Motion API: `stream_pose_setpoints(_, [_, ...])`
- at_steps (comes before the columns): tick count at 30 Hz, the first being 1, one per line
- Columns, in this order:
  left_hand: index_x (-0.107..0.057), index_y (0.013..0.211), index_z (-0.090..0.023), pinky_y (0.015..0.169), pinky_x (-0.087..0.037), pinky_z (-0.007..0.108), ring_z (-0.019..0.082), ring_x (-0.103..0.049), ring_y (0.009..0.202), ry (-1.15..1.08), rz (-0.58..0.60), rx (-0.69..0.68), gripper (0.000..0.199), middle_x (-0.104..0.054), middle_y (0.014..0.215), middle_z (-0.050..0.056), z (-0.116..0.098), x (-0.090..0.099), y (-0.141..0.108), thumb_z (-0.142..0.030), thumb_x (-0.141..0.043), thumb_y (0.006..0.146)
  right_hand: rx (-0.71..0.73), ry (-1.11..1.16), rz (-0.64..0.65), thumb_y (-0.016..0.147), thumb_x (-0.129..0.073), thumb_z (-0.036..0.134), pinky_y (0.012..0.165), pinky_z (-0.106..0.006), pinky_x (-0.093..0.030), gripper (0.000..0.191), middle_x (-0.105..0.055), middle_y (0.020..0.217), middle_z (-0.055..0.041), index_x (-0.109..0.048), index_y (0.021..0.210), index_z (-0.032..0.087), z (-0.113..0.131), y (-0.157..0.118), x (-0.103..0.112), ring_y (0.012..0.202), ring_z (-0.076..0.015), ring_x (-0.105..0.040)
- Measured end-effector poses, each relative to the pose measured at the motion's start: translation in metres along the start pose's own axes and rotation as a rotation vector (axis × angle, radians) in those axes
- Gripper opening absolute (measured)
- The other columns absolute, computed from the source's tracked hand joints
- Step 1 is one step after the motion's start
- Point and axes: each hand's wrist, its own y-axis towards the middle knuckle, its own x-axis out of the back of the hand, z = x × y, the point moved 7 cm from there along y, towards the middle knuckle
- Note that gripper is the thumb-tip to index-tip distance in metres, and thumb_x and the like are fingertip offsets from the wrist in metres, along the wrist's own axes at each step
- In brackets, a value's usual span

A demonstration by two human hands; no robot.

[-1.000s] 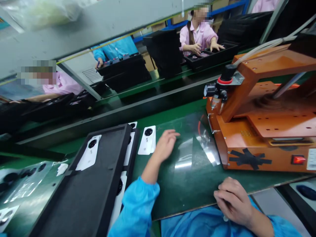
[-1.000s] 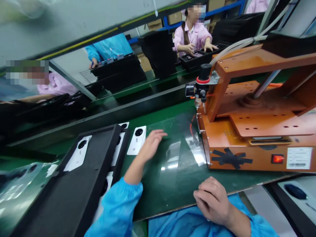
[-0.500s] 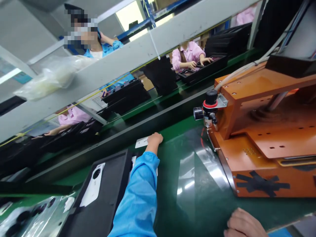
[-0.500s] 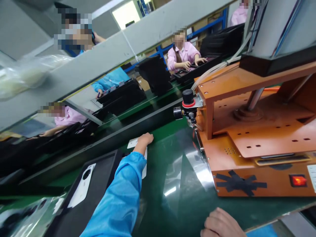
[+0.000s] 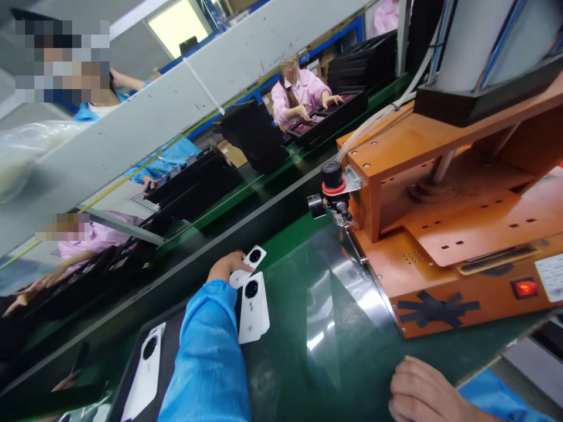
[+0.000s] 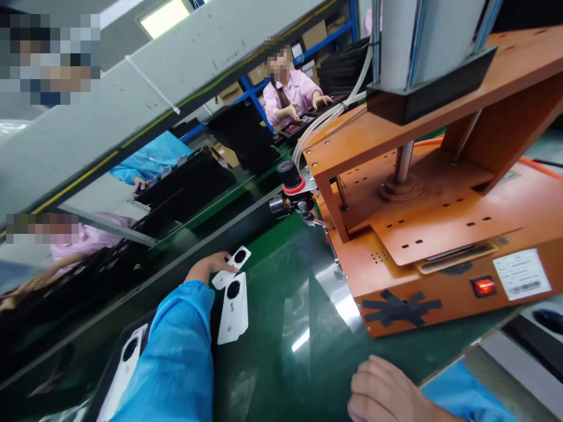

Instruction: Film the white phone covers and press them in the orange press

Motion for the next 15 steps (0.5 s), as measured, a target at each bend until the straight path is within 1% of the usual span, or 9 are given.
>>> stream_pose_setpoints(2, [-0.060,0.127,-0.017,0.092,-0.057,0.045,0.024,-0.065,0.109,-0.032,-0.021,0.004,0.039,-0.063,0.126,0.009,-0.003,0.001,-0.004,-0.040,-0.064,0.095,-0.105,0.035,0.054,0.088,-0.048,0.006,0.078,-0.028,-0.058,0.022,-0.068,0.086,-0.0042,-0.059,0.096,0.023,0.000,0.009,-0.009,0.078,-0.0163,-0.065])
stream_pose_setpoints(4, [-0.061,0.126,-0.017,0.092,-0.057,0.045,0.024,-0.065,0.109,-0.073,-0.070,-0.004,0.039,-0.063,0.126,0.009,-0.010,0.006,-0.013,-0.040,-0.064,0.095,-0.213,0.072,0.157,0.091,-0.042,0.007,0.088,-0.031,-0.057,0.021,-0.067,0.097,-0.0074,-0.055,0.096,0.022,0.003,0.019,-0.030,0.094,-0.0176,-0.065])
stream_pose_setpoints(5, [-0.061,0.125,-0.016,0.092,-0.057,0.045,0.024,-0.065,0.109,-0.097,-0.103,-0.011,0.039,-0.064,0.126,0.009,-0.014,0.010,-0.019,-0.040,-0.064,0.095,-0.226,0.093,0.213,0.092,-0.040,0.007,0.097,-0.035,-0.055,0.020,-0.066,0.101,-0.0083,-0.054,0.096,0.022,0.008,0.024,-0.043,0.103,-0.0189,-0.064])
stream_pose_setpoints(7, [-0.062,0.124,-0.016,0.091,-0.057,0.044,0.024,-0.065,0.108,-0.154,-0.185,-0.030,0.038,-0.064,0.125,0.009,-0.023,0.021,-0.036,-0.040,-0.064,0.095,-0.197,0.129,0.315,0.091,-0.040,0.009,0.114,-0.048,-0.043,0.018,-0.065,0.103,-0.0086,-0.052,0.098,0.021,0.022,0.034,-0.069,0.115,-0.0219,-0.061])
stream_pose_setpoints(9, [-0.062,0.123,-0.016,0.090,-0.058,0.044,0.022,-0.065,0.106,-0.232,-0.291,-0.054,0.036,-0.064,0.124,0.009,-0.031,0.034,-0.058,-0.040,-0.064,0.096,-0.155,0.151,0.395,0.089,-0.042,0.010,0.121,-0.058,-0.030,0.016,-0.064,0.100,-0.0071,-0.051,0.098,0.021,0.035,0.040,-0.090,0.110,-0.0224,-0.063])
stream_pose_setpoints(10, [-0.062,0.123,-0.016,0.089,-0.058,0.043,0.022,-0.065,0.104,-0.281,-0.354,-0.069,0.036,-0.065,0.122,0.009,-0.035,0.040,-0.071,-0.039,-0.064,0.096,-0.159,0.155,0.430,0.089,-0.043,0.011,0.122,-0.059,-0.026,0.015,-0.064,0.099,-0.0062,-0.050,0.098,0.020,0.038,0.040,-0.095,0.103,-0.0210,-0.064])
stream_pose_setpoints(11, [-0.060,0.125,-0.017,0.088,-0.057,0.042,0.021,-0.066,0.101,-0.338,-0.421,-0.088,0.037,-0.066,0.117,0.008,-0.039,0.045,-0.086,-0.038,-0.065,0.095,-0.170,0.158,0.464,0.089,-0.043,0.010,0.122,-0.059,-0.025,0.015,-0.064,0.098,-0.0053,-0.050,0.098,0.020,0.039,0.039,-0.097,0.095,-0.0190,-0.064])
stream_pose_setpoints(13, [-0.054,0.134,-0.019,0.084,-0.056,0.035,0.018,-0.066,0.092,-0.469,-0.552,-0.135,0.045,-0.067,0.102,0.004,-0.046,0.046,-0.119,-0.034,-0.064,0.094,-0.184,0.166,0.515,0.091,-0.041,0.009,0.121,-0.059,-0.025,0.016,-0.063,0.096,-0.0033,-0.050,0.098,0.021,0.038,0.032,-0.087,0.084,-0.0161,-0.063])
stream_pose_setpoints(15, [-0.048,0.142,-0.022,0.078,-0.053,0.028,0.015,-0.065,0.082,-0.609,-0.650,-0.188,0.051,-0.065,0.088,-0.001,-0.056,0.030,-0.156,-0.029,-0.060,0.093,-0.194,0.200,0.545,0.093,-0.040,0.009,0.121,-0.056,-0.028,0.017,-0.063,0.095,-0.0025,-0.051,0.097,0.021,0.034,0.024,-0.064,0.085,-0.0153,-0.063])
